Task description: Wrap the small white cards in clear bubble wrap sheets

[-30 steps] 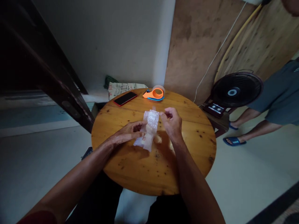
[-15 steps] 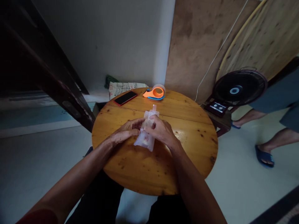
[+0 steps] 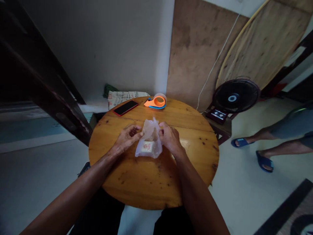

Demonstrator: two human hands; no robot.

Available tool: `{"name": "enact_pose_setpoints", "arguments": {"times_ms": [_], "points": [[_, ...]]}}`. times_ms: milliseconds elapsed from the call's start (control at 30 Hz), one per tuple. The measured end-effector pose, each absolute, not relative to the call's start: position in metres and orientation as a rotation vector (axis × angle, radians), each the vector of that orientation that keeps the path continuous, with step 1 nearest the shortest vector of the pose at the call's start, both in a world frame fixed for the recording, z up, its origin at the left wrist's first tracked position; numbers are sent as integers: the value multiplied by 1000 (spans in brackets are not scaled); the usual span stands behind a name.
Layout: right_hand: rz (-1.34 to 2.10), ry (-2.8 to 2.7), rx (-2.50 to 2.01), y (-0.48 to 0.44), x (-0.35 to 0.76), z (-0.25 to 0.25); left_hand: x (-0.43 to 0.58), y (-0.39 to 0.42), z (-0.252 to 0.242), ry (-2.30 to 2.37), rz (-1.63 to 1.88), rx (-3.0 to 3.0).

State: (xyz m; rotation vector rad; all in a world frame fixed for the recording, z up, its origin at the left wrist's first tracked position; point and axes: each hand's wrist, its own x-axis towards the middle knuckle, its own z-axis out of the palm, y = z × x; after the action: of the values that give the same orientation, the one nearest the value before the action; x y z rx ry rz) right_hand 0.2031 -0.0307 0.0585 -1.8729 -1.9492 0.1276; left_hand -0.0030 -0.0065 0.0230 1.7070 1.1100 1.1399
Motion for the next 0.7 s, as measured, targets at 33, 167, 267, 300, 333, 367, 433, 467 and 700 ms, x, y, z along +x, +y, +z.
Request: {"name": "enact_pose_setpoints", "arguments": {"times_ms": [33, 167, 267, 300, 333, 367, 433, 467, 700], "points": [[123, -1968, -1854, -31, 201, 58, -3, -7, 23, 1087, 1102, 1738], [120, -2020, -1762, -34, 196, 57, 0, -11, 24, 1085, 937, 1880], [123, -2020, -1732, -35, 195, 55, 1, -12, 24, 1111, 886, 1897], [133, -2022, -1735, -35, 194, 55, 1, -12, 24, 1095, 892, 1879], [141, -2023, -1744, -35, 193, 55, 1, -12, 24, 1063, 896, 1852], [146, -2025, -1758, -35, 193, 54, 1, -12, 25, 1024, 893, 1815], [144, -2029, -1793, -35, 191, 54, 1, -13, 26, 973, 863, 1717], [137, -2025, -1812, -35, 191, 54, 1, -13, 27, 972, 848, 1669], [165, -1833, -1895, -27, 207, 54, -6, -9, 27, 1091, 1009, 1449]]}}
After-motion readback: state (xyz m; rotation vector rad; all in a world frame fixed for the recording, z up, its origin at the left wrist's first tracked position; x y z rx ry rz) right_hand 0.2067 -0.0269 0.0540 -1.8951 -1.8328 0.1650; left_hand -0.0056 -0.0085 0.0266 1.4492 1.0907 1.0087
